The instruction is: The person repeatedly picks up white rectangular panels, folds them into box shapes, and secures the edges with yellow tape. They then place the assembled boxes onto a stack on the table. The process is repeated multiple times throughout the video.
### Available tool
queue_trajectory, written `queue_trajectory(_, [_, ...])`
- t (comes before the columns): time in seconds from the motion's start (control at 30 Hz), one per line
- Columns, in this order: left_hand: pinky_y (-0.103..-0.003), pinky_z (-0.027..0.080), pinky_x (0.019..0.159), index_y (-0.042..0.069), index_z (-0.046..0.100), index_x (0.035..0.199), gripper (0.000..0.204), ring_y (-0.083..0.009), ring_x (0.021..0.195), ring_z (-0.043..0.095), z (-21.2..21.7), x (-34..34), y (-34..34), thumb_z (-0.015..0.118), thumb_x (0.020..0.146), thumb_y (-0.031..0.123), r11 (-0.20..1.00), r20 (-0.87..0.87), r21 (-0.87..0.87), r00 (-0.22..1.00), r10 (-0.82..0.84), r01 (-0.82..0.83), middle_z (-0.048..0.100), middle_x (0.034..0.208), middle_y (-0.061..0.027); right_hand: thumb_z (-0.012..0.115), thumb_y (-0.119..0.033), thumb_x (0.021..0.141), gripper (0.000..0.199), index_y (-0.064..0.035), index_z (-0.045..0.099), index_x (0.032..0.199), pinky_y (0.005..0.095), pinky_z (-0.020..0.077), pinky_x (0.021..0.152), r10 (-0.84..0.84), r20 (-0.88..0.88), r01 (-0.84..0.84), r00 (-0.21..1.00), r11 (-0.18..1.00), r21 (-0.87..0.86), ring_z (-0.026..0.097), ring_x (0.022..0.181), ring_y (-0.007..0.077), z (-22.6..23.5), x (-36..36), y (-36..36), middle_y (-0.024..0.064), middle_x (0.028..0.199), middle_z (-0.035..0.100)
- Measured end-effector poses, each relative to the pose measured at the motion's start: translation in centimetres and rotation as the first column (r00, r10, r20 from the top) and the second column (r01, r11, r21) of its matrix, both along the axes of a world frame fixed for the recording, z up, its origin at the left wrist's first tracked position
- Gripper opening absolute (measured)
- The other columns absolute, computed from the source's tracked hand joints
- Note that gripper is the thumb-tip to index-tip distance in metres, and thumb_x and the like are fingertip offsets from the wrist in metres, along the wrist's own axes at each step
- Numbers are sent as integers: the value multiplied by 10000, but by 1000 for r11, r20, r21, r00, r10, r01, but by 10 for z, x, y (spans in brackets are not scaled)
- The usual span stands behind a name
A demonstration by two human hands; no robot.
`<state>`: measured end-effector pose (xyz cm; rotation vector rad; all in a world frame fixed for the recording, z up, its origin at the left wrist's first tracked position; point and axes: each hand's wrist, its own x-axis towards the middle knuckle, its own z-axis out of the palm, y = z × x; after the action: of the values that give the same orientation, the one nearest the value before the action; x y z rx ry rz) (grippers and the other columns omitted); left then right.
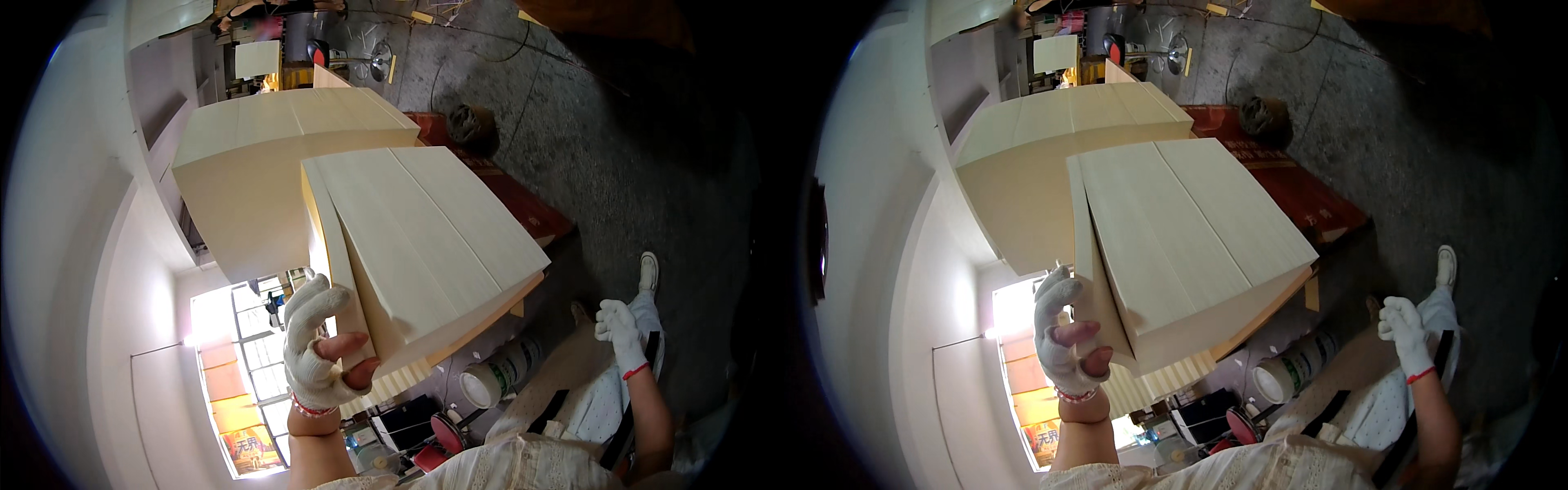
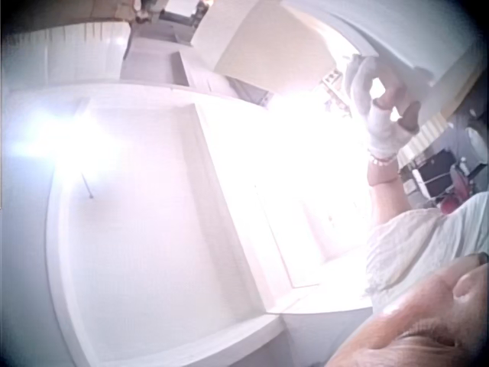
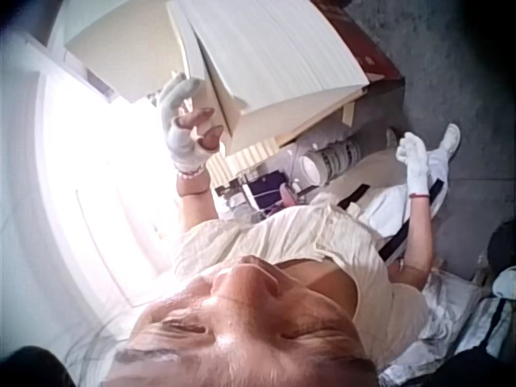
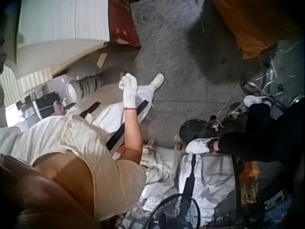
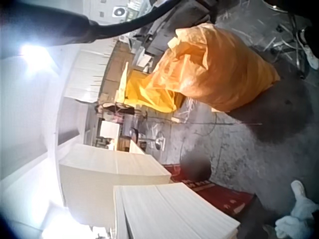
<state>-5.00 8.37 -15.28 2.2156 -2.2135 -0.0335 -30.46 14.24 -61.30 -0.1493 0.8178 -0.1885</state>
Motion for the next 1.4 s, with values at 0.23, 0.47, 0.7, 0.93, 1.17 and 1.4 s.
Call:
queue_trajectory(0.23, [-531,408,996,130,628,883,229,-414,1218,510,1,7,6,756,806,304,998,4,-69,1000,-12,12,605,1209,-166,587,-19,862,275,-3,570,1136,279,515,784,-89,323,244,942,844,-477,606,848,117,156,29,-75,74,992,629])
queue_trajectory(0.47, [-528,429,962,116,622,916,243,-429,1169,537,11,22,13,734,825,312,993,-73,-115,996,-42,33,626,1148,-154,678,-149,889,387,-1,565,1229,329,538,768,313,805,419,505,726,-545,654,876,234,267,66,-127,134,1027,647])
queue_trajectory(0.7, [-522,440,952,115,647,973,250,-415,1131,561,16,24,12,748,805,270,992,-110,-95,990,-93,83,641,1082,-140,688,-130,871,454,27,506,1256,349,543,781,331,794,448,510,686,-573,659,888,262,293,90,-103,190,1136,606])
queue_trajectory(0.93, [-520,445,966,102,638,883,205,-390,1113,577,15,17,5,766,764,209,996,-116,-60,991,-66,60,640,1048,-126,686,-114,869,532,45,448,1318,344,551,762,262,742,541,617,544,-641,682,898,268,297,95,-92,216,1216,550])
queue_trajectory(1.17, [-493,469,911,47,620,859,232,-370,1045,610,13,17,-5,778,726,153,992,-185,-54,975,-122,114,633,1020,-140,653,-87,875,448,55,495,1270,327,549,721,385,650,274,655,681,-680,677,825,231,288,86,-95,194,1026,640])
queue_trajectory(1.4, [-454,485,914,13,636,825,214,-350,1032,622,19,28,-10,774,717,135,978,-187,-41,960,-208,203,640,1011,-143,562,-5,913,396,75,462,1288,322,525,840,386,575,128,722,741,-659,641,955,207,275,74,-80,190,1167,604])
